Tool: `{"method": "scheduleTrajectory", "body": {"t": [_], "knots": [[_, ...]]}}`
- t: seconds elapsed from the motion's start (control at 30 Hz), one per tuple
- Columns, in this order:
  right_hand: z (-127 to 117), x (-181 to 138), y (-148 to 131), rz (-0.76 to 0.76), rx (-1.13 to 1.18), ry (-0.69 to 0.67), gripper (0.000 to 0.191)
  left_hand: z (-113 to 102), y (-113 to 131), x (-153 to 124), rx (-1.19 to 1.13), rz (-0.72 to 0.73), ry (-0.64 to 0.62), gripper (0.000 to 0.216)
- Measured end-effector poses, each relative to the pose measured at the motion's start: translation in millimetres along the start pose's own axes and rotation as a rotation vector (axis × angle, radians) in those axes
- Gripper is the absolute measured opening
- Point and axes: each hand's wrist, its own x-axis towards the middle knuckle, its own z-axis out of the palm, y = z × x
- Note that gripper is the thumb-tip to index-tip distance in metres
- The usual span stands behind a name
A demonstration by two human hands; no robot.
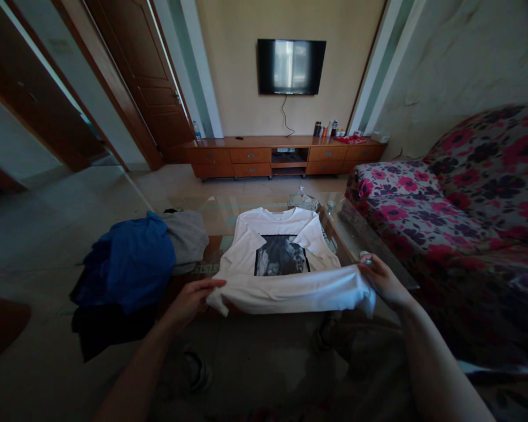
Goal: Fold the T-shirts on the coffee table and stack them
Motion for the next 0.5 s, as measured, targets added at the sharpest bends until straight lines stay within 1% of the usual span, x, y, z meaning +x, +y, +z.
{"method": "scheduleTrajectory", "body": {"t": [0.03,0.07,0.13,0.2,0.23,0.3,0.4,0.5], "knots": [[1.6,-0.6,-4.9,-0.009,0.054,0.027,0.037,0.5,4.6,-2.9,-0.018,0.003,-0.029,0.042],[2.6,-1.8,-10.0,0.01,0.105,0.026,0.035,1.5,9.8,-6.1,-0.036,0.015,-0.058,0.045],[3.2,-5.0,-18.9,0.096,0.19,-0.037,0.032,4.6,20.2,-12.1,-0.059,0.067,-0.111,0.053],[3.3,-7.7,-23.7,0.161,0.238,-0.123,0.037,8.6,27.3,-15.9,-0.034,0.151,-0.119,0.055],[3.6,-8.4,-24.1,0.163,0.246,-0.148,0.042,10.4,28.6,-16.6,-0.004,0.2,-0.096,0.054],[5.4,-7.6,-21.2,0.11,0.238,-0.14,0.05,12.6,26.4,-15.7,0.088,0.296,-0.006,0.05],[10.1,-3.4,-12.9,0.003,0.202,-0.016,0.05,10.4,15.3,-11.5,0.325,0.409,0.177,0.039],[13.8,-0.3,-7.7,-0.047,0.156,0.112,0.044,4.7,6.7,-8.8,0.612,0.489,0.32,0.027]]}}
